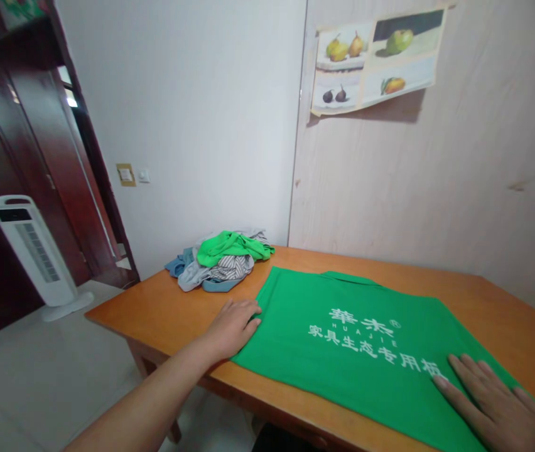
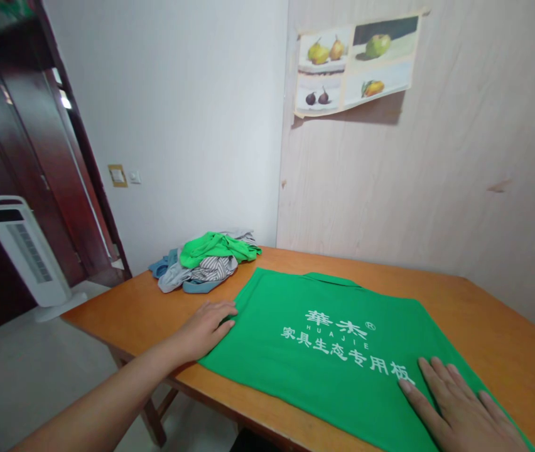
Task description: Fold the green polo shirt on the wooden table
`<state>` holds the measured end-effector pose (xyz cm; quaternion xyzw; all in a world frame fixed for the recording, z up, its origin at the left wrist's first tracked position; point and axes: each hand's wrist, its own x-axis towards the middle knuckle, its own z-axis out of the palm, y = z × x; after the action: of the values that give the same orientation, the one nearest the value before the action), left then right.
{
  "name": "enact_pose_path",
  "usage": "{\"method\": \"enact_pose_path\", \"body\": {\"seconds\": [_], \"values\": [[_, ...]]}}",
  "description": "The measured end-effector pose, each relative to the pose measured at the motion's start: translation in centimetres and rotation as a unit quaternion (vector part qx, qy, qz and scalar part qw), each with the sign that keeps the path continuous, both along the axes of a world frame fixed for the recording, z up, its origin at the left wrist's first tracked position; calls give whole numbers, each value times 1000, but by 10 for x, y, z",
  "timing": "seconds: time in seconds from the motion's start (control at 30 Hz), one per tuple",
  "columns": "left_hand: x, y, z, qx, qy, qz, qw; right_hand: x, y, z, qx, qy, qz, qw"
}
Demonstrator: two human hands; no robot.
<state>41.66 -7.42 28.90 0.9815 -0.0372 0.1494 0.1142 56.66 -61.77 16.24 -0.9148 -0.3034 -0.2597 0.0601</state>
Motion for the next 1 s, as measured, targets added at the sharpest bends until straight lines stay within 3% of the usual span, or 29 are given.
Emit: {"method": "enact_pose_path", "body": {"seconds": [0.1,0.17,0.3,0.47,0.77,0.9,1.0], "values": [[0,-1,1,5,8,11,1000,-6,7,10,-74,14,-13,997],[-1,-4,5,6,-10,4,1000,-15,19,24,-85,46,-40,995],[-8,-19,20,-39,-49,-55,997,-34,50,59,-43,143,-146,978],[-13,-37,25,-86,-10,-121,989,-44,69,84,-8,207,-175,962],[-13,-19,0,-56,1,-146,988,-57,43,90,-25,196,-199,960],[-19,-12,4,-44,10,-154,987,-58,18,95,-1,188,-218,958],[-28,-12,14,-42,21,-155,987,-66,2,110,46,169,-173,969]]}}
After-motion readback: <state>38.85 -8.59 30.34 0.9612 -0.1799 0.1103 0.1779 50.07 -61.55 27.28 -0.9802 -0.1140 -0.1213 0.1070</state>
